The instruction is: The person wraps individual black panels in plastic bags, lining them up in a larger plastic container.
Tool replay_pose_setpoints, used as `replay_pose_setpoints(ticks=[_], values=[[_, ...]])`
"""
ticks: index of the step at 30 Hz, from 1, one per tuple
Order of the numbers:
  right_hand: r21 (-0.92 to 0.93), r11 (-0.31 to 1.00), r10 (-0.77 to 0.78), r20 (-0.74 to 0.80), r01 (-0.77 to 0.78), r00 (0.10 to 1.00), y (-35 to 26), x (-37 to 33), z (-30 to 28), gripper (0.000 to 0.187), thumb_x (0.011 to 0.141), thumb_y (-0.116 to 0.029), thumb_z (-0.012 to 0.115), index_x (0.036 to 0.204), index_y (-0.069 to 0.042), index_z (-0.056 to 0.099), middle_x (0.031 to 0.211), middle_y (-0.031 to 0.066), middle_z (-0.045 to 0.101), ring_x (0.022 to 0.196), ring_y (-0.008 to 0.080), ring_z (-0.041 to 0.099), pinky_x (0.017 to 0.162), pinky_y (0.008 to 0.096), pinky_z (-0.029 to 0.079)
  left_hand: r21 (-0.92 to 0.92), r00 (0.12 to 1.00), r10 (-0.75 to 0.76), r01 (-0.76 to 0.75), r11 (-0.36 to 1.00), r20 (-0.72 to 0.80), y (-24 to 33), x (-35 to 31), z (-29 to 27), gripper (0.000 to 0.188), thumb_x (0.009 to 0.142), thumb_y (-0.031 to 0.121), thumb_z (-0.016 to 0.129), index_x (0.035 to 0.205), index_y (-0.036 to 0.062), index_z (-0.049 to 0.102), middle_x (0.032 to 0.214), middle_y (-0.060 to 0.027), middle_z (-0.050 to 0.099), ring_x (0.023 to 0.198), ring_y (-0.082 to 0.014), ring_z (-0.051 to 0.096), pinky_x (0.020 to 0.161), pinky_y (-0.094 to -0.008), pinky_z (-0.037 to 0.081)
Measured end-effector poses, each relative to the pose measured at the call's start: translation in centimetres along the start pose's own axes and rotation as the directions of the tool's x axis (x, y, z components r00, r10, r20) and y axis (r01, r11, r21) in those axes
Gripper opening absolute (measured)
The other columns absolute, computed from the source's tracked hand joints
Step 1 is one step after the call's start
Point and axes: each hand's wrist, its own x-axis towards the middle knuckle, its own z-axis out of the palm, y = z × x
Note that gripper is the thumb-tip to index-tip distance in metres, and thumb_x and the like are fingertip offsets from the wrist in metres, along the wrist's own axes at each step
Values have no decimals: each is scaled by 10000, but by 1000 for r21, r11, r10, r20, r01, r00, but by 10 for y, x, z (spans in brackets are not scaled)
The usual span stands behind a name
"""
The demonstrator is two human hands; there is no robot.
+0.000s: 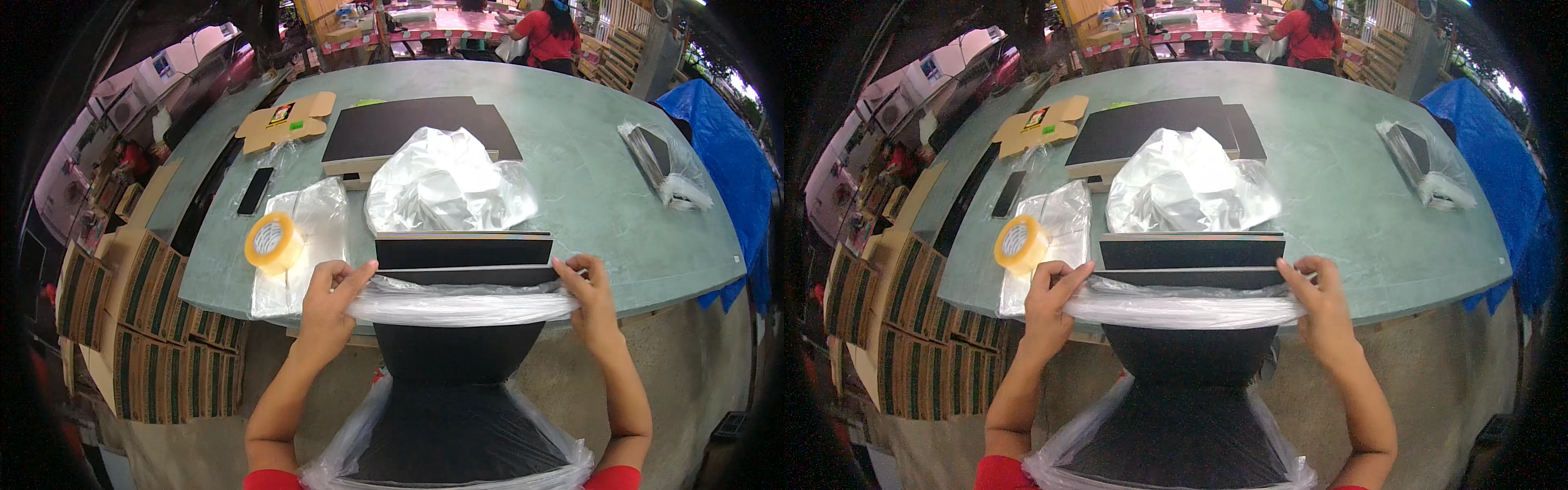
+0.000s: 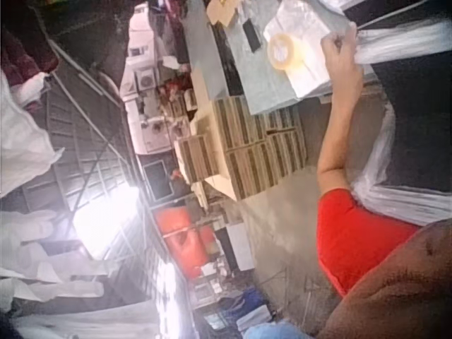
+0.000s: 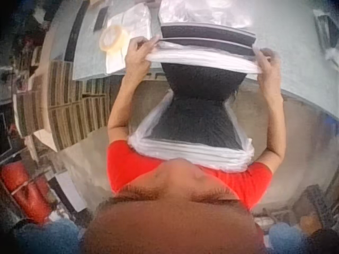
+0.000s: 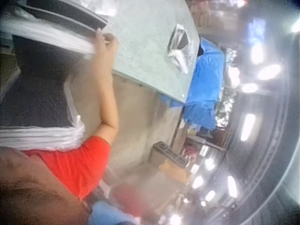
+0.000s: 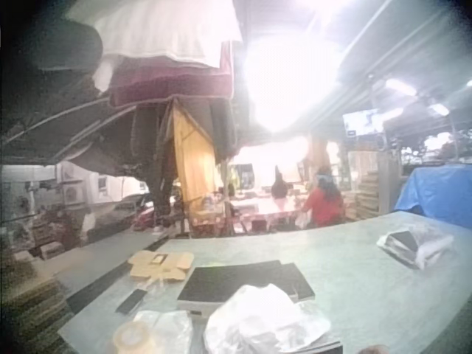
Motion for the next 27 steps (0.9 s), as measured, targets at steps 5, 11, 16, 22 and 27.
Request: replay_pose_setpoints(ticks=[5, 11, 16, 22, 27], values=[[283, 957, 102, -150, -56, 983, -8, -1, -4, 452, 601, 160, 541, 985, -72, 596, 934, 98, 492, 850, 209, 531, 705, 261, 437, -170, 994, -6, -13, 985, -113, 6, -2, -1, 533, 579, -154, 493, 1054, 78, 567, 843, -118, 551, 756, -231, 561, 683, -278, 444], [8, 997, -68, -189, 70, 980, -5, 12, 0, 477, 617, 145, 502, 1047, -57, 540, 1108, 148, 474, 999, 273, 499, 769, 301, 442, -227, 1000, 1, -7, 974, -26, 14, 6, -5, 460, 593, -138, 460, 1016, 16, 555, 845, -139, 570, 784, -261, 573, 707, -301, 447], [157, 987, 39, -46, -31, 998, 25, 38, 27, 583, 566, 194, 409, 1099, -27, 492, 1140, 149, 451, 1016, 321, 473, 827, 365, 416, -61, 1000, 28, -27, 998, 7, -11, 30, 19, 569, 621, -133, 408, 1147, 77, 469, 1009, -180, 491, 885, -315, 523, 769, -355, 425], [32, 999, 21, -67, -19, 998, 13, 23, 19, 618, 561, 191, 413, 1113, -74, 502, 1037, 148, 489, 888, 295, 516, 742, 340, 446, 72, 987, -51, 41, 997, 150, -2, 23, 16, 609, 644, -123, 432, 1198, 131, 430, 1109, -206, 379, 948, -336, 468, 794, -360, 408], [168, 986, -3, -134, 25, 991, 7, 5, 0, 519, 539, 179, 481, 987, -58, 592, 883, 118, 549, 785, 214, 545, 669, 279, 446, -123, 1000, 5, -8, 992, -25, 8, 1, 6, 587, 578, -159, 435, 1097, 97, 527, 933, -173, 489, 840, -299, 528, 748, -319, 433]])
